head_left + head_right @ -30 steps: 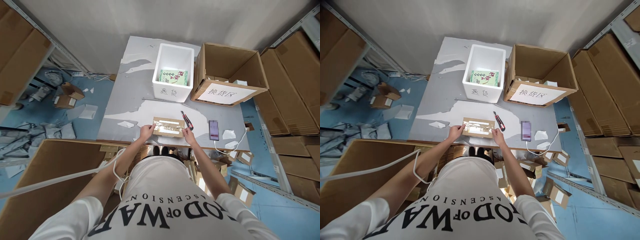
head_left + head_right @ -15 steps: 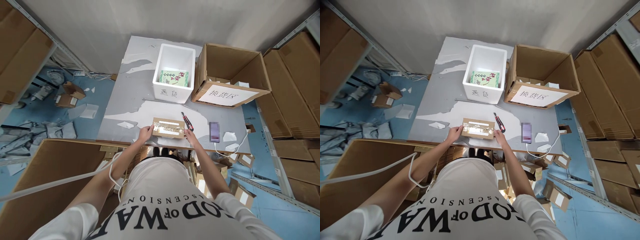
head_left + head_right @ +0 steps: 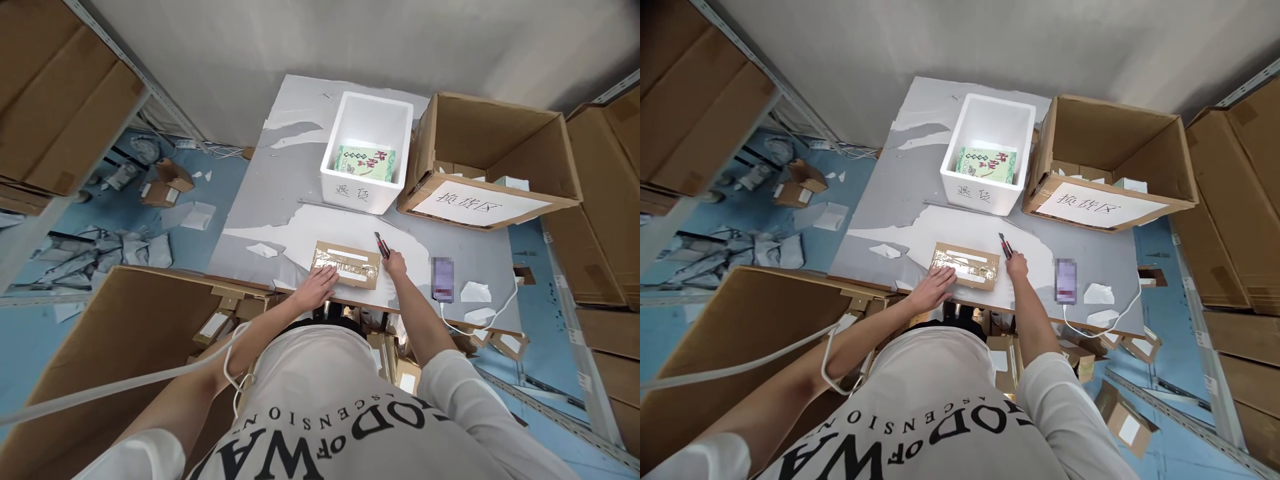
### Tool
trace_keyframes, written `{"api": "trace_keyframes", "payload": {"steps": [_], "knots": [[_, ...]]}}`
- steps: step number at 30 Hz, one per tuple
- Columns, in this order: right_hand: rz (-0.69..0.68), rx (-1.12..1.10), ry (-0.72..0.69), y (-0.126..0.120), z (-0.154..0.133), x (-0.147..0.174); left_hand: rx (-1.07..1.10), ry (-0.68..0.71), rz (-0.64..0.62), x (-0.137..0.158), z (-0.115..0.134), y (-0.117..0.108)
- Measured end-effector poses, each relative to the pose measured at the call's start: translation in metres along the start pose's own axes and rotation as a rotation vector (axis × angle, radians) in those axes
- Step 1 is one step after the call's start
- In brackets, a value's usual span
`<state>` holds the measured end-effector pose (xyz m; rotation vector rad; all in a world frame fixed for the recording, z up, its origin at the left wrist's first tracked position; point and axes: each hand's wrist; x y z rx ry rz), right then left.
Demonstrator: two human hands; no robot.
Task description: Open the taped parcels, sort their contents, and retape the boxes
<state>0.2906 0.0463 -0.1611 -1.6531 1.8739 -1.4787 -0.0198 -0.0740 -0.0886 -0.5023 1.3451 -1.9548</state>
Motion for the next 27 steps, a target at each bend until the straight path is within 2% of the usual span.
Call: {"api": "trace_keyframes", "payload": {"steps": [3,5,7,9,11,14,16,19,27], "knots": [[-0.020,0.023,-0.011,-0.006,-0.004,0.001,-0.011,-0.018,0.006,-0.003,0.000,0.010],[-0.003,0.013,-0.045,-0.021,-0.010,0.005,0.000,-0.022,0.023,-0.003,-0.001,0.014],[0.022,-0.015,-0.140,-0.042,-0.020,0.015,0.000,-0.024,0.038,-0.001,-0.001,0.016],[-0.026,-0.032,-0.346,-0.061,-0.036,0.035,-0.023,-0.027,0.040,0.002,0.000,0.017],[-0.188,0.016,-0.634,-0.071,-0.057,0.062,-0.055,-0.033,0.035,0.005,0.001,0.019],[-0.396,0.268,-0.893,-0.065,-0.090,0.103,-0.091,-0.036,0.027,0.009,0.003,0.023],[-0.449,0.455,-0.941,-0.055,-0.106,0.121,-0.111,-0.038,0.020,0.010,0.003,0.025],[-0.468,0.619,-0.960,-0.045,-0.117,0.130,-0.146,-0.037,0.001,0.010,0.004,0.026],[-0.483,0.755,-1.029,-0.048,-0.117,0.125,-0.194,-0.028,-0.037,0.009,0.004,0.018]]}}
Point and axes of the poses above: each hand's wrist, its own x-axis away from the middle knuckle, its own y-axis out of the palm, z = x × y, and after that the axes turned 4 degrees about y, right-handed
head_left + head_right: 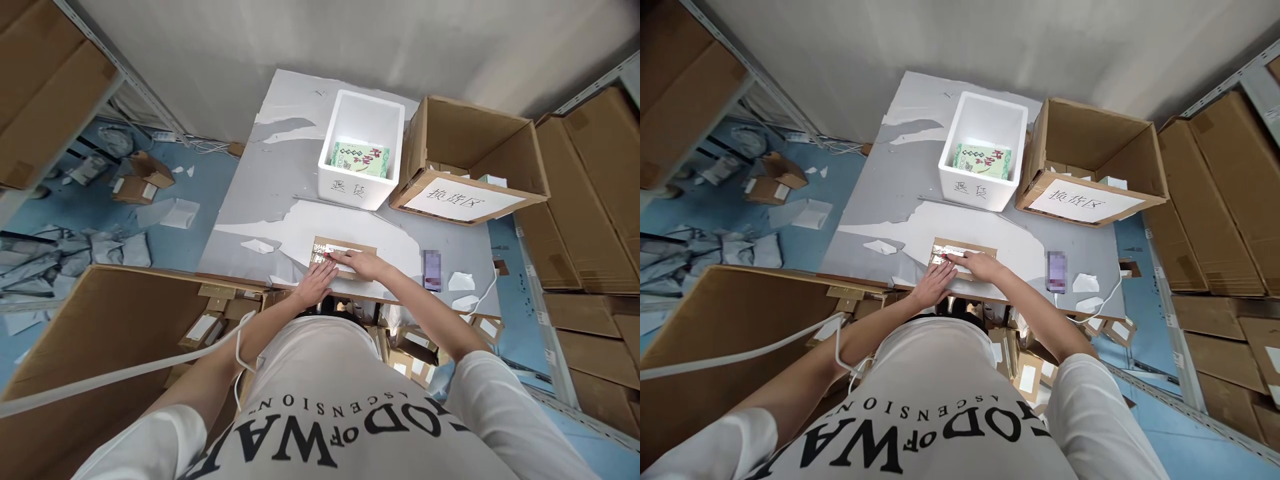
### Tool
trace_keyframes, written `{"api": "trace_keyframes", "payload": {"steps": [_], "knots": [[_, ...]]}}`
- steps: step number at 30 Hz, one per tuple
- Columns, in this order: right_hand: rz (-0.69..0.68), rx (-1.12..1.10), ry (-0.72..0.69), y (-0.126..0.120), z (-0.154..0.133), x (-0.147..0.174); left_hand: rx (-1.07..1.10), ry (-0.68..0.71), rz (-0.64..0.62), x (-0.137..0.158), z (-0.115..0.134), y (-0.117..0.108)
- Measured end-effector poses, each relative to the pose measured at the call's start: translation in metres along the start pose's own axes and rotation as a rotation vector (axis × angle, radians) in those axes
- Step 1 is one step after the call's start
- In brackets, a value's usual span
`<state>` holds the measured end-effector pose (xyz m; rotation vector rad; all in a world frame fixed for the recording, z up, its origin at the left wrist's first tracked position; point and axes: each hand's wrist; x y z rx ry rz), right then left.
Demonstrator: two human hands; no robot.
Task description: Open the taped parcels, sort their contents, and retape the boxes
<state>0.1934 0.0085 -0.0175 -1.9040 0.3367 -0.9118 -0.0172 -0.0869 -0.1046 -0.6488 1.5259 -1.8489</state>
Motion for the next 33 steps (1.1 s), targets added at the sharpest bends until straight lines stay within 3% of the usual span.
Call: {"api": "trace_keyframes", "payload": {"steps": [8,13,19,25,30,33], "knots": [[-0.044,0.100,0.002,-0.016,-0.006,-0.006,0.014,0.011,-0.039,-0.001,-0.003,-0.004],[-0.105,0.167,0.071,-0.024,-0.004,0.009,0.018,0.025,-0.059,0.000,-0.004,-0.004],[-0.219,0.202,0.206,-0.023,0.020,0.058,0.025,0.033,-0.055,-0.002,-0.002,-0.005],[-0.269,0.217,0.348,-0.007,0.054,0.116,0.015,-0.033,-0.052,-0.012,0.000,-0.003],[-0.205,0.196,0.380,0.005,0.065,0.144,-0.018,-0.026,-0.052,-0.012,0.002,-0.002],[-0.098,0.116,0.433,0.014,0.077,0.170,-0.023,-0.017,-0.037,-0.013,0.001,-0.006]]}}
Point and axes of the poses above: each hand's wrist, its own x-axis away from the middle knuckle, its own y-axis out of the palm, z = x × y, and after that the axes turned 4 degrees about y, right-handed
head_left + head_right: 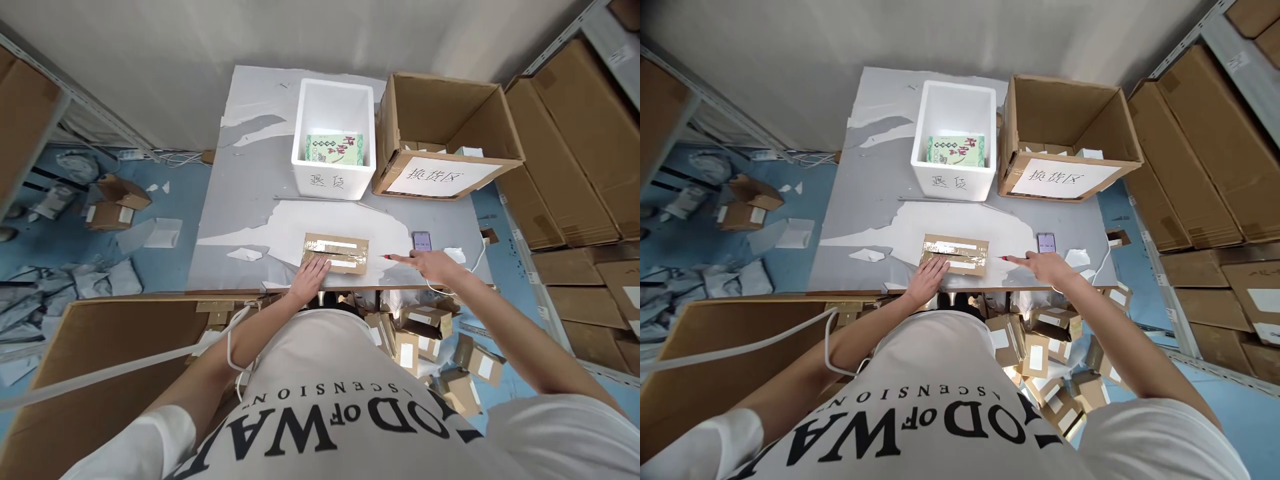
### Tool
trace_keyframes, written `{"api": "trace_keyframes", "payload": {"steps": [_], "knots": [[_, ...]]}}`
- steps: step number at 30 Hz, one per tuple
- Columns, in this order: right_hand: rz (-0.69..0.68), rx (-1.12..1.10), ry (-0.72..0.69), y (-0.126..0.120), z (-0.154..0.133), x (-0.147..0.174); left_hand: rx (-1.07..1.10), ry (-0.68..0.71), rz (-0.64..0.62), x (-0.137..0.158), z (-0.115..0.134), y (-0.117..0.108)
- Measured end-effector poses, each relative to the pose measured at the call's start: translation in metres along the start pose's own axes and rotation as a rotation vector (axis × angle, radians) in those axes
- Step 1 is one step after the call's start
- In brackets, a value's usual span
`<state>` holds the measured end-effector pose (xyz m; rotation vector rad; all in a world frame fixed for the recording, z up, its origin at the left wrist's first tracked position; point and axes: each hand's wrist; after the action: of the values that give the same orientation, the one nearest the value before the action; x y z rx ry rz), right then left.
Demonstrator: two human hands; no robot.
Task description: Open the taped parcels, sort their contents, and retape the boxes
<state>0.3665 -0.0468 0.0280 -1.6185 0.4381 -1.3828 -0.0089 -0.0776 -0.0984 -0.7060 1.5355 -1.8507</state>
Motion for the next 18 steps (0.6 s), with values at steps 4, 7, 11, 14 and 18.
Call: {"api": "trace_keyframes", "payload": {"steps": [4,7,11,14,18], "knots": [[0.217,-0.475,0.091,0.033,-0.001,0.017,0.051,0.044,0.018,-0.008,-0.009,-0.013],[0.272,-0.975,0.243,0.062,-0.037,0.009,0.109,0.074,0.002,-0.023,-0.024,-0.026],[0.291,-1.441,0.391,0.086,-0.088,-0.013,0.126,-0.016,0.011,-0.049,-0.046,-0.039],[0.301,-1.568,0.398,0.092,-0.104,-0.020,0.122,-0.057,-0.071,-0.062,-0.055,-0.039],[0.271,-1.613,0.400,0.091,-0.109,-0.018,0.143,-0.078,-0.127,-0.063,-0.055,-0.035]]}}
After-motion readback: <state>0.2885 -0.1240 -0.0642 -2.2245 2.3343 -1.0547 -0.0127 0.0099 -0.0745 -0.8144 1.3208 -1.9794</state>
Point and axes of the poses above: each hand's wrist, its own x-axis away from the middle knuckle, its own y-axis out of the palm, z = x × y, and after that the axes turned 4 degrees about y, right-handed
